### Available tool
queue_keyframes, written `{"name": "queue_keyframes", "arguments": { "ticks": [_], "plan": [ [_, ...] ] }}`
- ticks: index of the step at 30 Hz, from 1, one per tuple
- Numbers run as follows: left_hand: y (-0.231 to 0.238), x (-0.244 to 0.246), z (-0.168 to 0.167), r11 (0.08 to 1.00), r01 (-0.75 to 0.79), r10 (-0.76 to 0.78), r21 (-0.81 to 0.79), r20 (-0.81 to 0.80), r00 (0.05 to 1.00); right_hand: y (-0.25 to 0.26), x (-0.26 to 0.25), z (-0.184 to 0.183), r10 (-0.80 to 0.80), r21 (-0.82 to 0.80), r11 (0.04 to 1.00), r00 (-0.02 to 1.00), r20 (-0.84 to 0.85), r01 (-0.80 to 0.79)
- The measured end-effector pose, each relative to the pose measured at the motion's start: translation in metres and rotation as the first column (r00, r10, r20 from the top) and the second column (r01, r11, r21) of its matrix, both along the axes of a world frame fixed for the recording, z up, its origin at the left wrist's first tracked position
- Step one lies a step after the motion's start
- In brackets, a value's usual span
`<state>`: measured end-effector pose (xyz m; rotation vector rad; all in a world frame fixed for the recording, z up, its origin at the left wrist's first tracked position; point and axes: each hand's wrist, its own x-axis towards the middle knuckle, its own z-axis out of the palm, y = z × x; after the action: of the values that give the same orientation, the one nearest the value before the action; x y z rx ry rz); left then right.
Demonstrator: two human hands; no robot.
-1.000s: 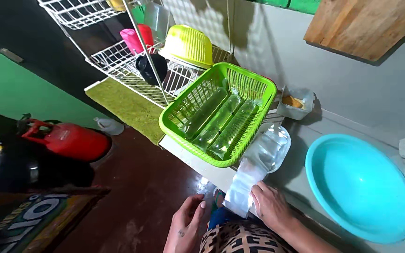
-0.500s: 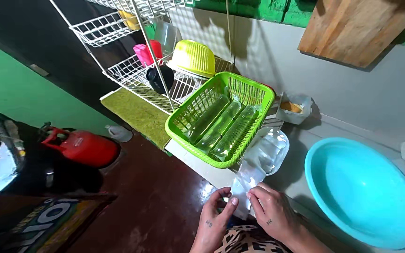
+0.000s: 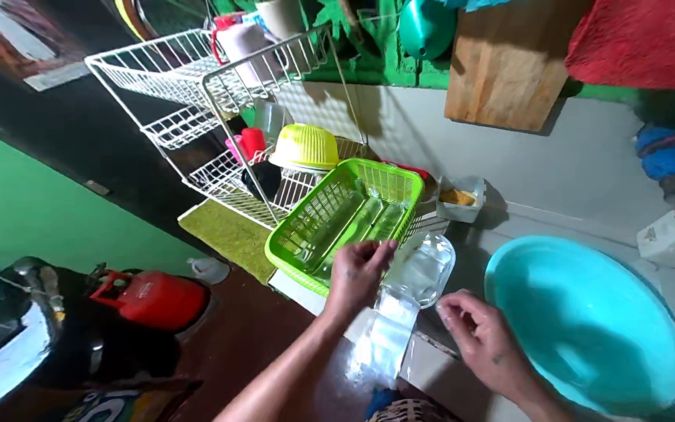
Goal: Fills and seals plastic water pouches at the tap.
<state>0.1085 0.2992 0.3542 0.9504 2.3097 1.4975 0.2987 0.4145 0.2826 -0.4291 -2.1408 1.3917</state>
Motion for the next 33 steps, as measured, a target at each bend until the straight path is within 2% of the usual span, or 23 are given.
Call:
{"name": "queue_keyframes", "arguments": {
  "ticks": [4, 8, 11, 15, 18, 21, 22, 24, 27, 29, 30, 33],
  "plan": [
    [0.066, -0.031, 0.055, 0.977, 0.038, -0.056, 0.211, 0.078, 0.995, 0.046, 0.042, 0.015, -0.149, -0.026, 0.989, 0.987, -0.054, 0.148],
    [0.128, -0.031, 0.106, 0.935, 0.028, -0.105, 0.354, 0.200, 0.974, 0.082, 0.089, 0.028, -0.290, -0.033, 0.957, 0.955, -0.060, 0.289],
    [0.166, -0.011, 0.138, 0.892, 0.081, -0.188, 0.445, 0.202, 0.961, 0.100, 0.117, 0.042, -0.372, -0.046, 0.928, 0.918, -0.138, 0.369],
    [0.206, 0.046, 0.157, 0.761, 0.238, -0.376, 0.603, 0.111, 0.920, 0.118, 0.151, 0.069, -0.401, -0.055, 0.914, 0.870, -0.285, 0.403],
    [0.223, 0.103, 0.133, 0.652, 0.462, -0.580, 0.601, 0.002, 0.815, 0.126, 0.169, 0.088, -0.434, -0.069, 0.897, 0.841, -0.324, 0.436],
    [0.223, 0.155, 0.089, 0.605, 0.637, -0.743, 0.477, 0.051, 0.667, 0.137, 0.174, 0.089, -0.440, -0.084, 0.895, 0.836, -0.329, 0.438],
    [0.220, 0.169, 0.076, 0.593, 0.695, -0.788, 0.407, 0.114, 0.605, 0.140, 0.174, 0.085, -0.431, -0.094, 0.900, 0.846, -0.314, 0.425],
    [0.230, 0.191, 0.046, 0.559, 0.739, -0.827, 0.376, 0.317, 0.464, 0.150, 0.175, 0.072, -0.421, -0.130, 0.907, 0.876, -0.236, 0.401],
    [0.248, 0.204, 0.009, 0.613, 0.677, -0.752, 0.407, 0.564, 0.342, 0.172, 0.176, 0.048, -0.396, -0.299, 0.892, 0.906, -0.148, 0.340],
    [0.257, 0.200, -0.008, 0.629, 0.680, -0.716, 0.377, 0.622, 0.317, 0.184, 0.178, 0.032, -0.368, -0.416, 0.862, 0.922, -0.123, 0.289],
    [0.261, 0.197, -0.015, 0.633, 0.692, -0.708, 0.346, 0.621, 0.337, 0.189, 0.178, 0.026, -0.390, -0.457, 0.837, 0.915, -0.109, 0.302],
    [0.272, 0.186, -0.030, 0.682, 0.710, -0.661, 0.177, 0.565, 0.494, 0.201, 0.169, 0.013, -0.557, -0.479, 0.729, 0.831, 0.002, 0.489]
  ]
}}
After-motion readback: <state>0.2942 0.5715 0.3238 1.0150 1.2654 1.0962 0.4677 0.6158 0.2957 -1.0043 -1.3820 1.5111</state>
